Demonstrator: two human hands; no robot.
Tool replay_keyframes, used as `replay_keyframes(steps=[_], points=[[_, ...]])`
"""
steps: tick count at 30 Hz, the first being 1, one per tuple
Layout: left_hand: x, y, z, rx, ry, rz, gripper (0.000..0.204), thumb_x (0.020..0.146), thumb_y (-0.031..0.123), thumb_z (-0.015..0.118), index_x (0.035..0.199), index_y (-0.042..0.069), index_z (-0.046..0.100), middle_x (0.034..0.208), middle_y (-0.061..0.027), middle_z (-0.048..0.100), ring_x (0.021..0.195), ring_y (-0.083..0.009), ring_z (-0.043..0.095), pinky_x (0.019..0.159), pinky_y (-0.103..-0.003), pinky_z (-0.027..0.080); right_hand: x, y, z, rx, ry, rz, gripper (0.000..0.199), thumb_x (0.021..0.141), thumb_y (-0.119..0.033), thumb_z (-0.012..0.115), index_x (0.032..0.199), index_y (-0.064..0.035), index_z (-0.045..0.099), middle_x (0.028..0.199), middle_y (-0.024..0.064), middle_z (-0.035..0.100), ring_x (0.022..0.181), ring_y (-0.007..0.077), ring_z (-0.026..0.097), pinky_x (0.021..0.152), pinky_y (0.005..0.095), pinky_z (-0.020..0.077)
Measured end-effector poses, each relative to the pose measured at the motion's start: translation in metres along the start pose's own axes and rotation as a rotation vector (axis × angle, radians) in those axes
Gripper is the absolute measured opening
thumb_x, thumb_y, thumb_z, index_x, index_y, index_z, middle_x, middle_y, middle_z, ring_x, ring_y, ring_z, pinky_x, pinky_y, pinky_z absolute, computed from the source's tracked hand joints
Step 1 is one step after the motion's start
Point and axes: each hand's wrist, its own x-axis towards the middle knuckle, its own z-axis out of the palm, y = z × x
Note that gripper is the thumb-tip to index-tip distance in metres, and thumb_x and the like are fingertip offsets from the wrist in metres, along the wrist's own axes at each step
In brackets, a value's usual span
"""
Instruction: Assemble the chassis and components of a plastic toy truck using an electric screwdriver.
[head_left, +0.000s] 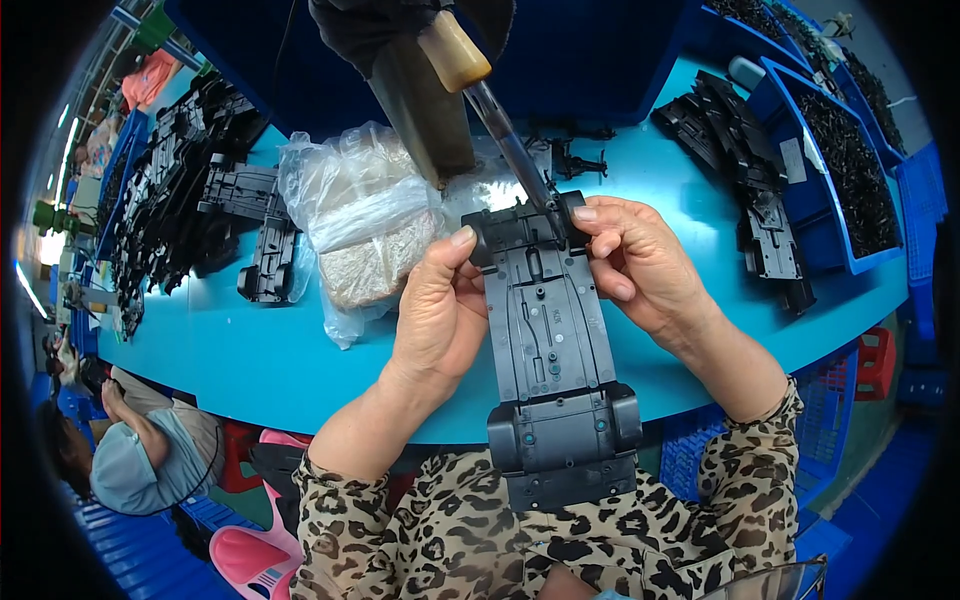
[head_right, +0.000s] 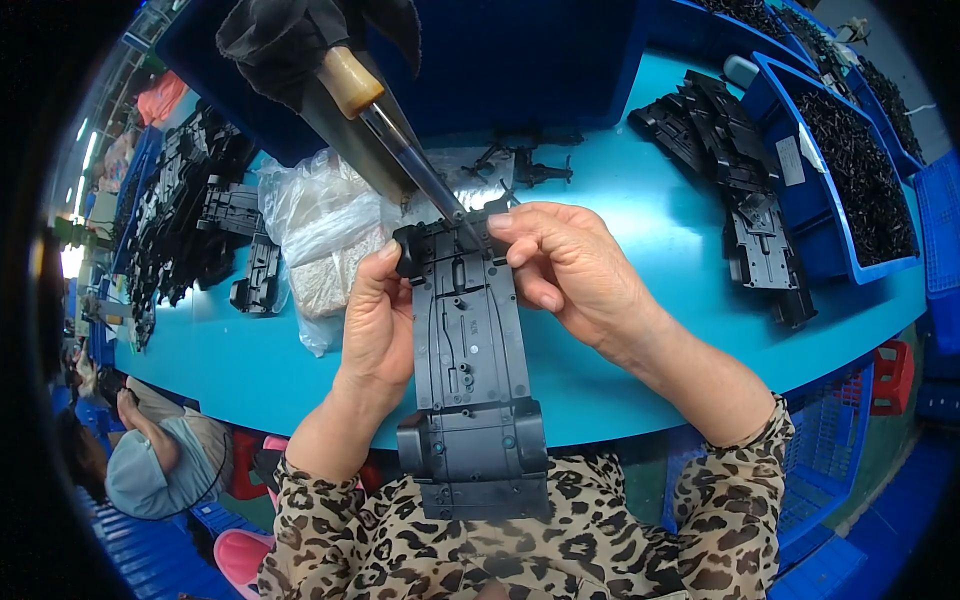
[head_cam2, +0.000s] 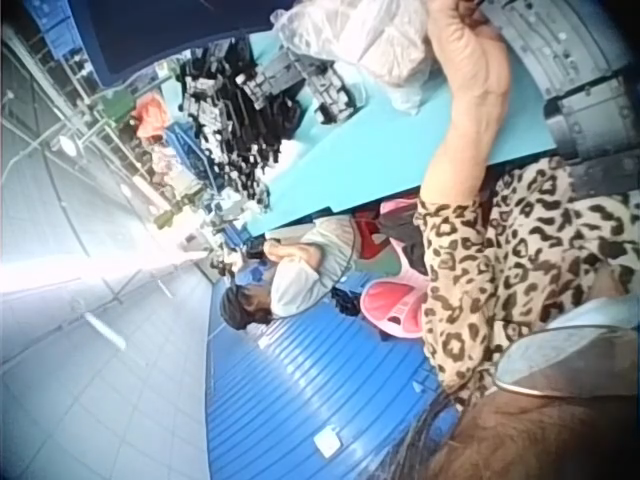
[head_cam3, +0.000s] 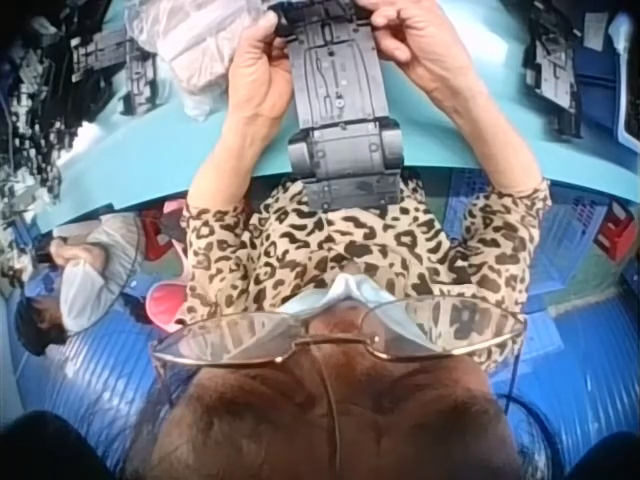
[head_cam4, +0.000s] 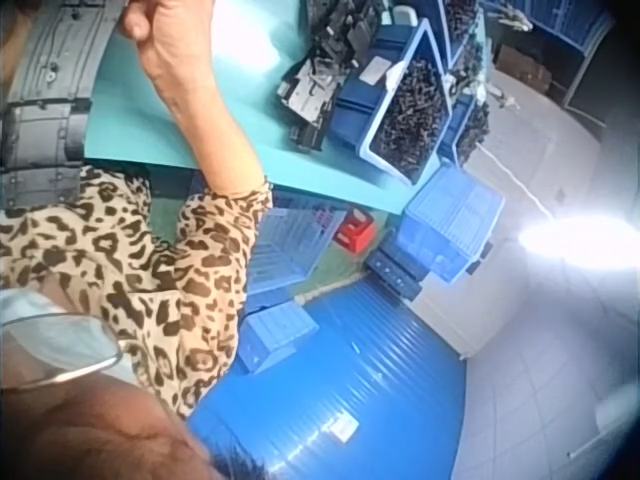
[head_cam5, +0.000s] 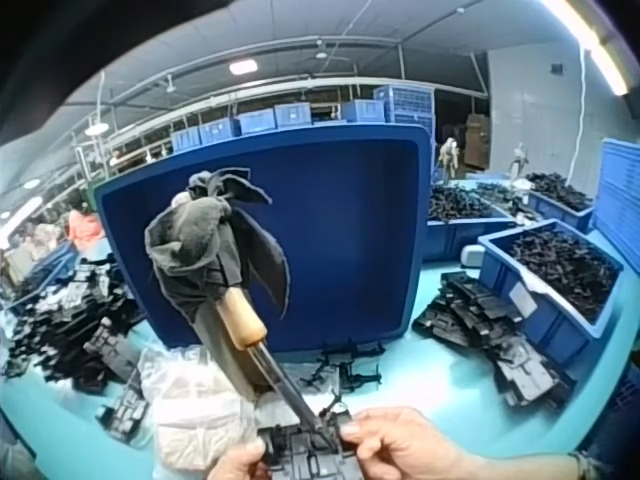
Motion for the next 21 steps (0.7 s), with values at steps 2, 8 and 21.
replay_keyframes(steps=[2, 8, 21], points=[[-0.0011, 0.0007, 0.0007, 0.007, -0.014, -0.001, 0.013, 0.079, 0.017, 0.055, 0.081, 0.005, 0.055, 0.077, -0.0017, 0.058, 0.07, -0.0075, 0.054, 0.069, -0.023, 0.046, -0.0001, 0.0, -0.0008, 0.009, -0.006, 0.003, 0.016, 0.078, -0.013, 0.057, 0.067, -0.0066, 0.048, 0.053, -0.004, 0.046, 0.033, 0.0034, 0.037, 0.033, 0.0161, 0.0246], [-0.0029, 0.0014, 0.0037, 0.039, -0.072, 0.006, 0.014, 0.079, 0.018, 0.054, 0.083, 0.004, 0.056, 0.078, -0.0023, 0.059, 0.072, -0.0079, 0.054, 0.069, -0.023, 0.046, -0.0006, -0.0003, -0.0025, 0.006, -0.002, -0.001, 0.015, 0.078, -0.013, 0.057, 0.067, -0.0066, 0.049, 0.053, -0.0039, 0.046, 0.033, 0.0034, 0.036, 0.033, 0.0163, 0.0246], [-0.0024, 0.0007, 0.0042, 0.017, -0.043, 0.002, 0.015, 0.078, 0.018, 0.055, 0.084, 0.004, 0.056, 0.079, -0.0025, 0.059, 0.072, -0.0078, 0.055, 0.071, -0.024, 0.046, -0.0016, -0.0011, -0.0002, 0.006, 0.002, -0.012, 0.015, 0.077, -0.013, 0.057, 0.066, -0.0068, 0.049, 0.055, -0.0043, 0.047, 0.034, 0.0028, 0.037, 0.034, 0.0163, 0.0251]])
